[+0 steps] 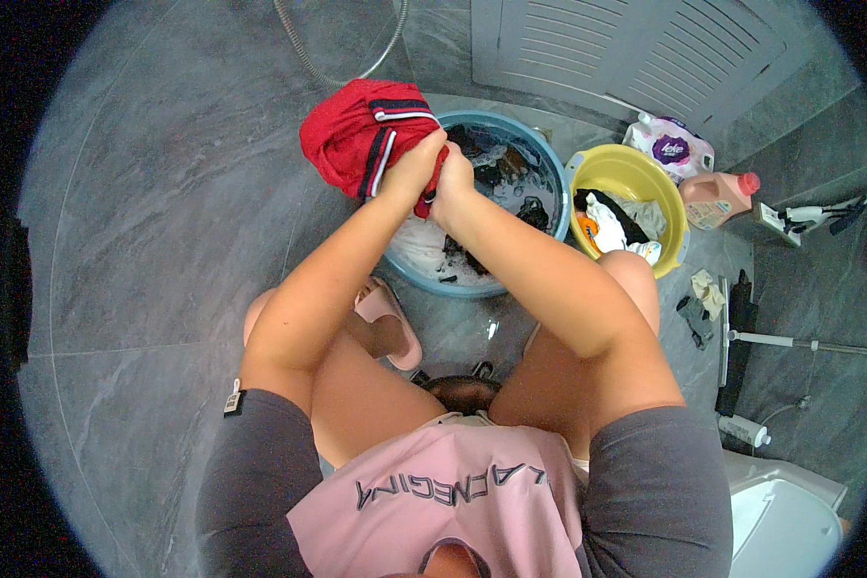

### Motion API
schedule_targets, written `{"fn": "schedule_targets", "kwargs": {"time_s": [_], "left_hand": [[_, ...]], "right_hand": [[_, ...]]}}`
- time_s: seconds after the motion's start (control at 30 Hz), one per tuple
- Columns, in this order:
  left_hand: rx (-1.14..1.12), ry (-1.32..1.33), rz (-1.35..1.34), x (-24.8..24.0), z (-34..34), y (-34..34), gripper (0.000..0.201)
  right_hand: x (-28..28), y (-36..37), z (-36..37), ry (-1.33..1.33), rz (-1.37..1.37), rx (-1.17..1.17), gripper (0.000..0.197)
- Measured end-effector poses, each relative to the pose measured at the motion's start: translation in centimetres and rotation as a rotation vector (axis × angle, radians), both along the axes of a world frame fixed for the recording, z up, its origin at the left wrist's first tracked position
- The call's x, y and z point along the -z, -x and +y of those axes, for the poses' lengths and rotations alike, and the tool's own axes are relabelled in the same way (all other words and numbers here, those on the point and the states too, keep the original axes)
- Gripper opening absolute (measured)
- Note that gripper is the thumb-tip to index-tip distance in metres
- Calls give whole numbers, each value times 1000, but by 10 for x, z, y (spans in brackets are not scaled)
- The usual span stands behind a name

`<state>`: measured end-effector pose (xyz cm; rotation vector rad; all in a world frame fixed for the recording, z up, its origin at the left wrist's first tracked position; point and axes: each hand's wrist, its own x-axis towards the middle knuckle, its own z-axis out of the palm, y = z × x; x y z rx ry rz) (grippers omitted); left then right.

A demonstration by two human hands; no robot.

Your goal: The person washes laundry by hand, scrubbing clothes in a basin of water, wringing out each garment, and transferring items into a separate basin.

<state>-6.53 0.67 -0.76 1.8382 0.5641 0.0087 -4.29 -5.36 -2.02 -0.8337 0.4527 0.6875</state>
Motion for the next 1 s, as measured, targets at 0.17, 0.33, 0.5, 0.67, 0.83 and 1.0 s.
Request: {"fn": "schedule_targets", "kwargs": {"time_s": [0.17, 0.33, 0.5, 0.67, 0.83, 1.0], "left_hand": [[155, -245, -266, 45, 41, -21, 32], [177, -837, -508, 43, 31, -29, 37], [319, -1138, -446, 25, 9, -32, 40], [263, -1106, -251, 18, -58, -72, 23], [166, -547, -330, 21, -113, -129, 47], [307, 142, -701, 49, -207, -187, 45]], "right_hand": [[6, -30, -29, 271, -256, -280, 59], [14, -65, -88, 146, -184, -368, 84], [-21, -82, -137, -73, -321, -458, 89], [-10, -118, -200, -174, -316, -331, 70], [17, -149, -274, 164, -276, -137, 76], [36, -162, -322, 293, -188, -201, 96]]}}
